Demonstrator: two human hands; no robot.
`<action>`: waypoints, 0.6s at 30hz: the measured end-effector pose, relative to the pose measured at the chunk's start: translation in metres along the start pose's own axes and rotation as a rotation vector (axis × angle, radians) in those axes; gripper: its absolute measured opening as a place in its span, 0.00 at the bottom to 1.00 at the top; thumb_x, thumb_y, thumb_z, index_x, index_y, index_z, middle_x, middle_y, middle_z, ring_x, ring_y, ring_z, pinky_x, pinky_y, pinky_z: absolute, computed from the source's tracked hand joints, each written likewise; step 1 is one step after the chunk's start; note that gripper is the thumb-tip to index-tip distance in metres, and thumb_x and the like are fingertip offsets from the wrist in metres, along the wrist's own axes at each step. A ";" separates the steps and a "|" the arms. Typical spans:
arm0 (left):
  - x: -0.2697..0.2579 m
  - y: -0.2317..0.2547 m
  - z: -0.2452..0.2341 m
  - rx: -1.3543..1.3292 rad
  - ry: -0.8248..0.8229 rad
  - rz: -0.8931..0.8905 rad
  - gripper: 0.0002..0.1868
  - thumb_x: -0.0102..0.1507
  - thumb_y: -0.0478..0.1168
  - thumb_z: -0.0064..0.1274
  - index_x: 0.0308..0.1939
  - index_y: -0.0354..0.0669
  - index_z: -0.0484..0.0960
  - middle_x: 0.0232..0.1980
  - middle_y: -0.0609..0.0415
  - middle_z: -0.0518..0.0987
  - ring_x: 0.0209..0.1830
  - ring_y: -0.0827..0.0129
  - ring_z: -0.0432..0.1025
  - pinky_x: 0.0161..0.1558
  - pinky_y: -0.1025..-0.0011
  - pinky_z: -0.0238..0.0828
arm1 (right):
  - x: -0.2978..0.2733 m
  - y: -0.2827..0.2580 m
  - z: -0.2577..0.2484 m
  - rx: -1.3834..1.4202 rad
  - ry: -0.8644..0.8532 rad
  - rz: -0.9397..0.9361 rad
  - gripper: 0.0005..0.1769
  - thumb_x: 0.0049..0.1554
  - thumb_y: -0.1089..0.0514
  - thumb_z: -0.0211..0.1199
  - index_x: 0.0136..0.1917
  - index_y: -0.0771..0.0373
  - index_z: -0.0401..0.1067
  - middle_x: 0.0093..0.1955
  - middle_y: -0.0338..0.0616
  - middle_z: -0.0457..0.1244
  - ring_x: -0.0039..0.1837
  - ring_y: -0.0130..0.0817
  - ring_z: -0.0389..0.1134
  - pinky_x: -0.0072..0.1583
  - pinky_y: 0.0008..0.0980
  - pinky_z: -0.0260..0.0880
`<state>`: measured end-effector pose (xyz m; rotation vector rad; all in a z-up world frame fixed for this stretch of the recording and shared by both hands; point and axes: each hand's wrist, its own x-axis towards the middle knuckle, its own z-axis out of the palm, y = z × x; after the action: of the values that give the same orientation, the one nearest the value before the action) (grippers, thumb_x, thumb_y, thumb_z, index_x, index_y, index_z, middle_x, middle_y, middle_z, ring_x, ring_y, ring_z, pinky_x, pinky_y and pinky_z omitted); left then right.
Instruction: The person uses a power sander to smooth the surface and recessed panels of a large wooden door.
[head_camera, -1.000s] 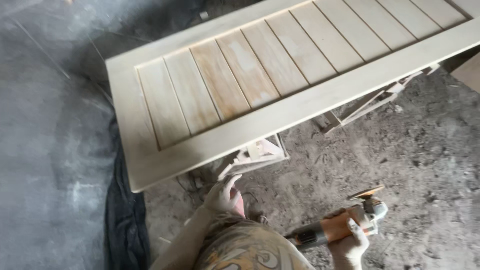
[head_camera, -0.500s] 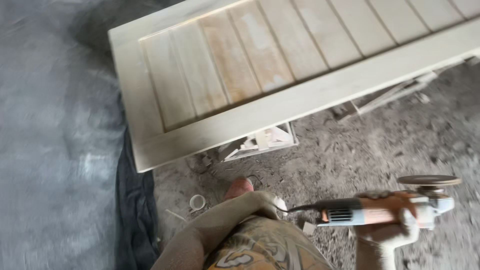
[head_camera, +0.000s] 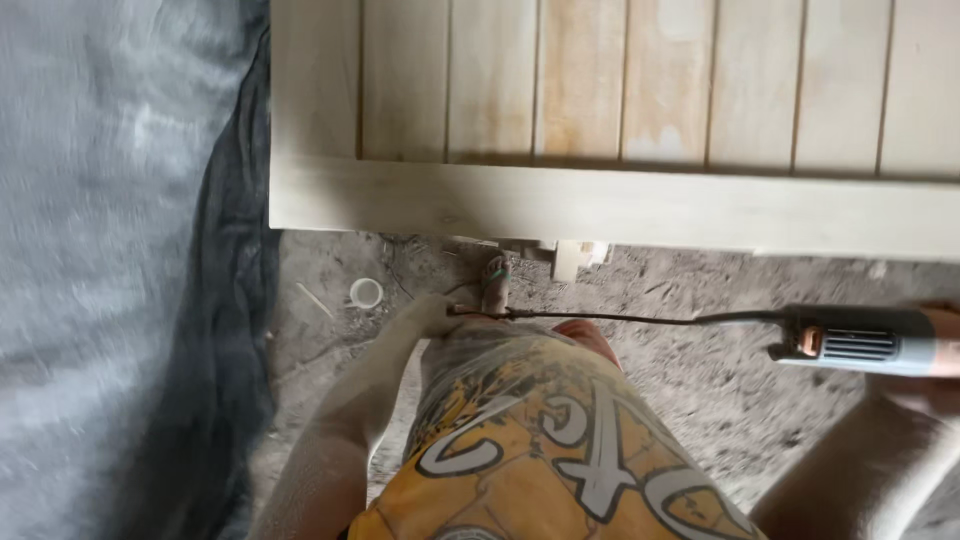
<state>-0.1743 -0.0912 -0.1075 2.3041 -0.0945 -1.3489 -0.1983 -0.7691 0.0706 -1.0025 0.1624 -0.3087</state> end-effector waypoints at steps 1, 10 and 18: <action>0.008 -0.003 -0.010 -0.018 -0.012 -0.049 0.25 0.63 0.56 0.52 0.59 0.50 0.84 0.49 0.44 0.86 0.49 0.55 0.82 0.55 0.58 0.78 | 0.020 -0.007 -0.006 -0.014 -0.023 0.046 0.15 0.69 0.49 0.64 0.58 0.62 0.69 0.53 0.48 0.68 0.56 0.39 0.73 0.61 0.43 0.76; -0.014 -0.010 0.007 -0.236 0.610 -0.429 0.18 0.63 0.52 0.59 0.53 0.51 0.86 0.69 0.46 0.70 0.66 0.50 0.68 0.67 0.52 0.68 | 0.170 -0.001 0.130 -0.490 -0.307 0.217 0.17 0.62 0.63 0.69 0.61 0.64 0.66 0.51 0.44 0.64 0.49 0.39 0.70 0.54 0.43 0.76; 0.053 0.051 0.032 -1.557 1.251 -0.184 0.29 0.65 0.50 0.66 0.61 0.34 0.76 0.50 0.45 0.82 0.41 0.72 0.78 0.33 0.80 0.77 | 0.270 0.169 0.269 -1.309 -0.712 0.571 0.20 0.44 0.61 0.78 0.50 0.66 0.79 0.40 0.51 0.71 0.39 0.37 0.72 0.43 0.34 0.76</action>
<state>-0.1653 -0.1634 -0.1413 1.2687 1.1114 0.3098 0.1606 -0.5573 0.0726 -2.2112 -0.0319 0.8057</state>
